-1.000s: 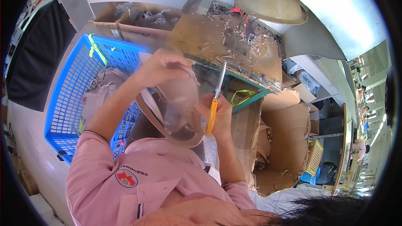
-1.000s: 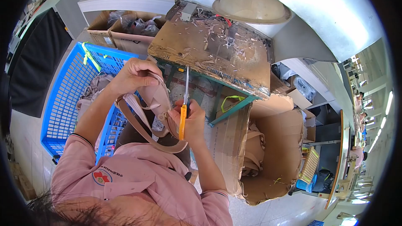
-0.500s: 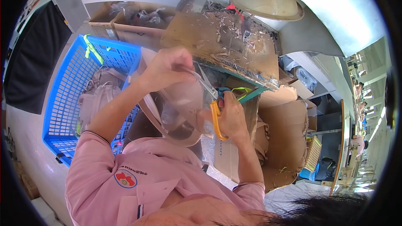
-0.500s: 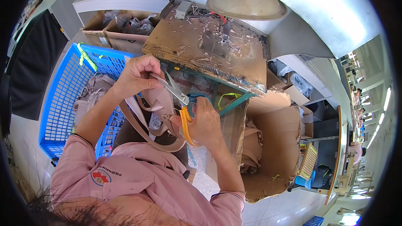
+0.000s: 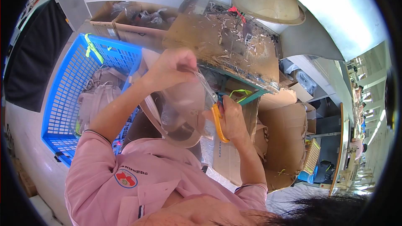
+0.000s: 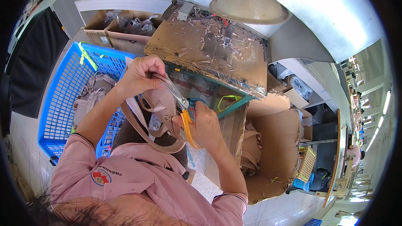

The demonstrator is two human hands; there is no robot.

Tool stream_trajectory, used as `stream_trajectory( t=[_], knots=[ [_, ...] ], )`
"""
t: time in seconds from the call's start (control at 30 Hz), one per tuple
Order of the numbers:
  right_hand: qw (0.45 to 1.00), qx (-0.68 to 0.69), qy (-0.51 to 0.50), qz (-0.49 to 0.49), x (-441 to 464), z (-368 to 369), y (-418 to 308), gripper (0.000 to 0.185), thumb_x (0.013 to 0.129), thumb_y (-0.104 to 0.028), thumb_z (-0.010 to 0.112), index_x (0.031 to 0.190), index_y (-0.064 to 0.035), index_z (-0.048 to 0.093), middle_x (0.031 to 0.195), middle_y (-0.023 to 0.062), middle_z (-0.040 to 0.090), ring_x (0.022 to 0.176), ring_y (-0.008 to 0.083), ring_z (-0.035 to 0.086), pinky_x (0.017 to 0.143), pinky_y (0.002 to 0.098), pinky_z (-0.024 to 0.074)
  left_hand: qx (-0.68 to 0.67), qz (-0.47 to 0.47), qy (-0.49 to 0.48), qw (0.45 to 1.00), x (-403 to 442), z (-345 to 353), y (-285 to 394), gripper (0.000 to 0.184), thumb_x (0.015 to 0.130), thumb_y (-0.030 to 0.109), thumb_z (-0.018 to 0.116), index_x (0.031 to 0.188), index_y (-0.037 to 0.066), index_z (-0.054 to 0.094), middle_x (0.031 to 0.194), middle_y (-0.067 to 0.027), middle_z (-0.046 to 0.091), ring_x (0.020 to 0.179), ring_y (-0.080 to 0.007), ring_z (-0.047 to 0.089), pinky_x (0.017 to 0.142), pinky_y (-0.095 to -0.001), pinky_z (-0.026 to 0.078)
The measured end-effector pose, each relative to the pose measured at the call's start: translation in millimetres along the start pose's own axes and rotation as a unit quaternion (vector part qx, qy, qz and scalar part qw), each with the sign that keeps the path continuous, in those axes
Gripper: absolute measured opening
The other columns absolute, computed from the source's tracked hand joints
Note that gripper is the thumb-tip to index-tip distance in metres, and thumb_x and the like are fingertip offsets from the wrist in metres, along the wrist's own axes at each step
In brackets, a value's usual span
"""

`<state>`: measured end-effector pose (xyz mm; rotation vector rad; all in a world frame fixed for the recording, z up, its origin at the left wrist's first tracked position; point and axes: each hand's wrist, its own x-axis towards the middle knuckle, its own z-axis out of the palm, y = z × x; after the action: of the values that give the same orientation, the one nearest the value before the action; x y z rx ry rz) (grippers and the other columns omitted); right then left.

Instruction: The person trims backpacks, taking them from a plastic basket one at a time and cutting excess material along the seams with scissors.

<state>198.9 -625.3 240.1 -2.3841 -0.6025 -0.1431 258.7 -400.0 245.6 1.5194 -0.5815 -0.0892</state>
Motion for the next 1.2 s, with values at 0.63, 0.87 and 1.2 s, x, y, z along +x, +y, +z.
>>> stream_trajectory(
  t=[0.63, 0.87, 1.2],
  knots=[
    [0.988, -0.149, -0.033, -0.024, 11.4, -29.1, -8.0, 0.048, 0.064, -0.035, 0.075, 0.075, 0.0017, 0.047, 0.068, 0.0162, 0.056, 0.063, 0.0338, 0.058, 0.057, 0.0388, 0.0458, 0.018, -0.035, -0.004, 0.999, 0.6, 8.6, 3.8, 0.041, 0.063, -0.007, 0.066, 0.093, 0.003, 0.041, 0.077, -0.0065, 0.063, 0.069, -0.0053, 0.055, 0.061, -0.0194, 0.044],
    [0.986, -0.156, -0.028, -0.052, 8.8, -28.0, 5.5, 0.047, 0.065, -0.035, 0.075, 0.070, 0.0019, 0.046, 0.061, 0.0145, 0.055, 0.057, 0.0325, 0.057, 0.054, 0.0368, 0.0461, 0.009, -0.042, -0.008, 0.999, 2.4, 10.4, 1.5, 0.040, 0.065, -0.004, 0.068, 0.094, 0.003, 0.041, 0.077, -0.0074, 0.063, 0.069, -0.0055, 0.055, 0.061, -0.0197, 0.044],
    [0.998, 0.018, 0.007, 0.053, -4.0, -17.5, 30.8, 0.041, 0.071, -0.034, 0.071, 0.071, 0.0005, 0.049, 0.064, 0.0115, 0.057, 0.054, 0.0238, 0.057, 0.051, 0.0316, 0.0453, 0.076, 0.011, 0.028, 0.997, 3.4, -0.4, -12.4, 0.019, 0.069, 0.008, 0.067, 0.084, 0.000, 0.057, 0.075, -0.0068, 0.062, 0.072, -0.0124, 0.058, 0.066, -0.0259, 0.046]
  ],
)
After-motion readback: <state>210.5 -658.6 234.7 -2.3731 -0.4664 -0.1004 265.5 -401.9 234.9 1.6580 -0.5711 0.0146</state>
